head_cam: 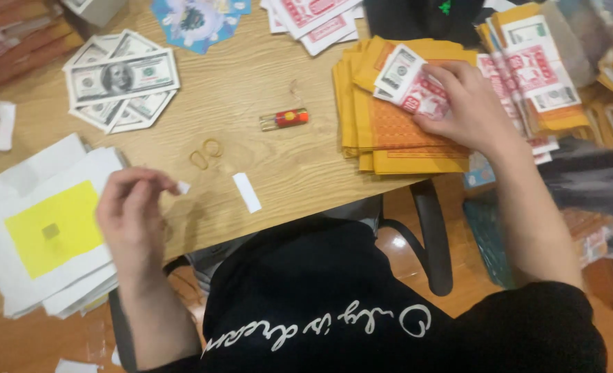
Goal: The person bundles stacks of ritual paper currency by hand, selecting sheets from different piles and securing the stack with a rubber band.
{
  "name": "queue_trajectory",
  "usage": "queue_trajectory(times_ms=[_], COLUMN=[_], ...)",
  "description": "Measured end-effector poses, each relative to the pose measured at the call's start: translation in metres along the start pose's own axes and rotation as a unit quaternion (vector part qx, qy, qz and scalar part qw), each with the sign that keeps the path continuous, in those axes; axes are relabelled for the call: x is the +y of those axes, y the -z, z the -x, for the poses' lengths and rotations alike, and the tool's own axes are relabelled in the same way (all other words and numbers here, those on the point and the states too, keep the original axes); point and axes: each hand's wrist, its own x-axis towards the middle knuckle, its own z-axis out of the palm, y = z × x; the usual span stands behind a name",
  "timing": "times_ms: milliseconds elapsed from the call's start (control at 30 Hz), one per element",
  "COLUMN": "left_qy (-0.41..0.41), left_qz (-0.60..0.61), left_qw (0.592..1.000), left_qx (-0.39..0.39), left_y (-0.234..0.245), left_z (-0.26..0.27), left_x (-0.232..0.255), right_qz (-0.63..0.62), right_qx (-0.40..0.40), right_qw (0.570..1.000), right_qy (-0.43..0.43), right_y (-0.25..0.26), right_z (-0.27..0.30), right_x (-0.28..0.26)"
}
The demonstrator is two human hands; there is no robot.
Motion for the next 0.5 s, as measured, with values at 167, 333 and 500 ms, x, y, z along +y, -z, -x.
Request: queue_trajectory(times_ms=[167,333,500], left_qy=[0.004,0.049,0.168], left_qz=[-0.298,-0.484,-0.514], left_qw=[0.954,0.864,0.828], left_qx=[0.041,0.131,0.147], left_y=[0.036,0.078,0.052], left_z=[0.003,0.004,-0.001], left_x=[0.031,0.012,0.044], right_qz=[-0.019,0.129,0.367], right_qx=[0.022,0.145,0.128], right_qw=[0.993,0.960,0.882], right_qy=[-0.112,-0.202,-0.268], right_y=[0.030,0.033,-0.013], right_z=[0.005,0.026,0.041], right_x=[-0.004,0.053,0.097])
